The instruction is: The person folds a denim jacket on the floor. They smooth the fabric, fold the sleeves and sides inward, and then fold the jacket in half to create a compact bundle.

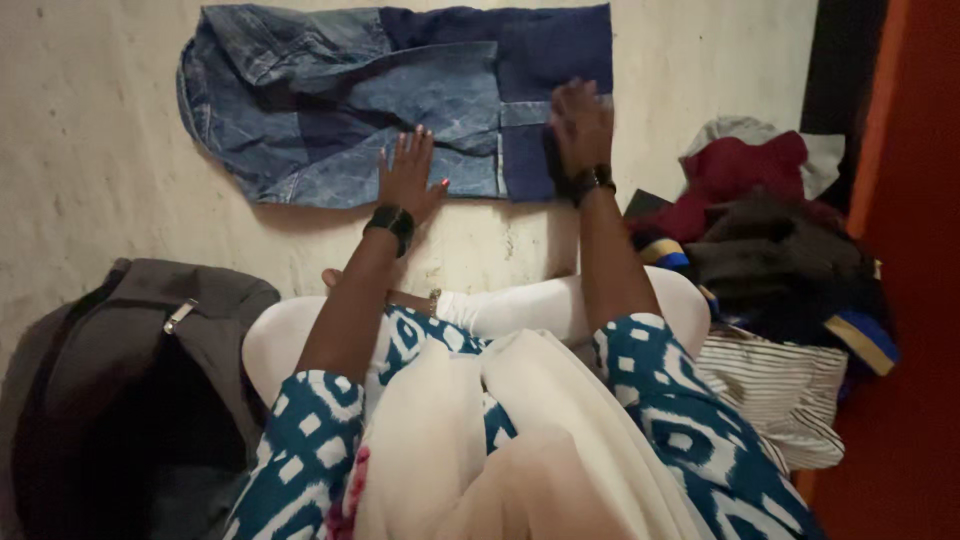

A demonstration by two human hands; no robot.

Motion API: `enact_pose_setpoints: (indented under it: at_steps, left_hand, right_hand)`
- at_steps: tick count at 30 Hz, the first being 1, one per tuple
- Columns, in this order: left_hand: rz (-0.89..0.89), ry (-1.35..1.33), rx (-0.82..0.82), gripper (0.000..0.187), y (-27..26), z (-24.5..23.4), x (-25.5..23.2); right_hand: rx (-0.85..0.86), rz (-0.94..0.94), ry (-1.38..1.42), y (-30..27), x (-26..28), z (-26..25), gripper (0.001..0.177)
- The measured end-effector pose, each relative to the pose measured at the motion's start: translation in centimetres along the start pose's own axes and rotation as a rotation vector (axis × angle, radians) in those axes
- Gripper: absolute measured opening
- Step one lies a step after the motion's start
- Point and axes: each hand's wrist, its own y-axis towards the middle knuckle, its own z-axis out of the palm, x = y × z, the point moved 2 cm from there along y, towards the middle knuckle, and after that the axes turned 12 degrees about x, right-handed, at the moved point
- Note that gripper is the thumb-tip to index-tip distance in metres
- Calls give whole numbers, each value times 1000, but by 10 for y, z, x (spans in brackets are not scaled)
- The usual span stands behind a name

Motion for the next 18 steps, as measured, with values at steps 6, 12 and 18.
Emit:
enact_pose_setpoints:
  at_steps: [6,12,18]
  left_hand:
    - [76,-255,-19,92,3,27,-3]
    - [155,-403,-179,83,-3,61,-6]
    - [115,-741,-479,48,4,76,-79]
  right_hand:
    - [130,620,469,-11,-100,6,90]
    - [481,671,728,-25,-82,-31,96]
    - [-140,451,221,-19,-20,-41,78]
